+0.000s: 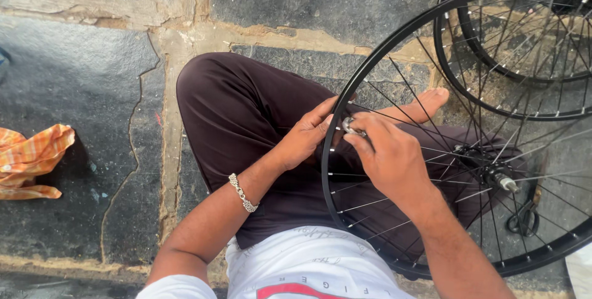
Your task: The person sits on the floor and uses a spoke wrench to tighten the nipples on a bicycle wheel. They rotate the wheel to access different spokes and continue adjusting the tension.
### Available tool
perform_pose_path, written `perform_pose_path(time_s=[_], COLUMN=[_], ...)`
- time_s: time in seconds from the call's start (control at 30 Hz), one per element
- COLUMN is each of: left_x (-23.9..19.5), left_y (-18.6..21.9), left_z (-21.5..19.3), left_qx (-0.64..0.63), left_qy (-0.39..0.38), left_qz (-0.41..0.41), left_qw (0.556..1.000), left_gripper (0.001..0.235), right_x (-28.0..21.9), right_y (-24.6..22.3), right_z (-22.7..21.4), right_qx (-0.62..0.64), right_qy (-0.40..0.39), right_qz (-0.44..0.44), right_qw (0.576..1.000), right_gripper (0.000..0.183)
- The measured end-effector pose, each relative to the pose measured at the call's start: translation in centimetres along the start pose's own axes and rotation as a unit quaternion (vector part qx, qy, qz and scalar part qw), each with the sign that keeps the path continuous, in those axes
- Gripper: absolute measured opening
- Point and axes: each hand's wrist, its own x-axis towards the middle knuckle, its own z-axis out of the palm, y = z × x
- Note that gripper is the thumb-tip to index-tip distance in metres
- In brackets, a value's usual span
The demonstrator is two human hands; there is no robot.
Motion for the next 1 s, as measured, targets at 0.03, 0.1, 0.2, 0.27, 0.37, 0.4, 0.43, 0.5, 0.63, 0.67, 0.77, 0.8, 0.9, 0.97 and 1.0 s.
perform_pose_path(time_s=[0.03,0.1,0.2,0.27,0.37,0.4,0.43,0.5,0.63,0.67,0.77,0.8,0.9,0.97,1.0], left_x=[0.1,0.2,0.6,0.9,1.2,1.1,1.1,1.0,1.0,1.0,0.7,0.6,0.6,0.7,0.7], left_y=[-0.1,-0.2,-0.3,-0.5,-0.7,-0.7,-0.7,-0.6,-0.6,-0.7,-0.5,-0.4,-0.6,-0.9,-1.1], left_z=[-0.1,-0.3,-0.7,-0.8,-0.9,-0.9,-0.9,-1.0,-0.9,-0.9,-0.8,-0.8,-0.9,-1.0,-1.1], left_qx=[-0.004,-0.012,0.02,0.01,0.006,0.006,0.008,0.013,0.003,0.003,0.022,0.031,0.034,0.046,0.053], left_qy=[0.005,0.014,0.017,0.023,0.023,0.022,0.02,0.016,0.007,0.005,0.007,0.01,-0.006,-0.003,-0.002], left_qz=[-0.008,-0.026,-0.023,-0.029,-0.034,-0.035,-0.033,-0.028,-0.019,-0.012,-0.015,-0.02,0.005,0.027,0.038], left_qw=[1.0,0.999,0.999,0.999,0.999,0.999,0.999,0.999,1.0,1.0,1.0,0.999,0.999,0.999,0.998], left_gripper=[0.054,0.053,0.053,0.054,0.055,0.055,0.055,0.055,0.054,0.054,0.054,0.054,0.053,0.051,0.051], right_x=[0.5,1.5,2.7,3.2,3.4,3.3,3.2,3.0,2.6,2.5,2.1,1.7,0.7,0.3,0.2], right_y=[0.0,0.0,0.4,0.6,0.7,0.7,0.6,0.4,0.5,0.6,0.8,0.7,0.9,1.1,1.3], right_z=[0.0,-0.2,-0.2,-0.1,-0.1,-0.1,0.0,0.1,0.3,0.4,0.5,0.4,-0.1,-0.2,0.0], right_qx=[-0.02,0.008,0.009,0.018,0.049,0.048,0.047,0.025,0.01,0.004,0.009,0.027,0.038,0.05,0.065], right_qy=[-0.026,-0.092,-0.121,-0.128,-0.145,-0.146,-0.147,-0.142,-0.147,-0.147,-0.134,-0.121,-0.078,-0.075,-0.087], right_qz=[0.007,0.107,0.129,0.137,0.179,0.179,0.179,0.162,0.166,0.17,0.151,0.125,0.009,-0.008,0.02], right_qw=[0.999,0.99,0.984,0.982,0.972,0.972,0.972,0.976,0.975,0.974,0.979,0.984,0.996,0.996,0.994], right_gripper=[0.017,0.017,0.018,0.02,0.022,0.022,0.023,0.023,0.022,0.022,0.02,0.018,0.012,0.014,0.015])
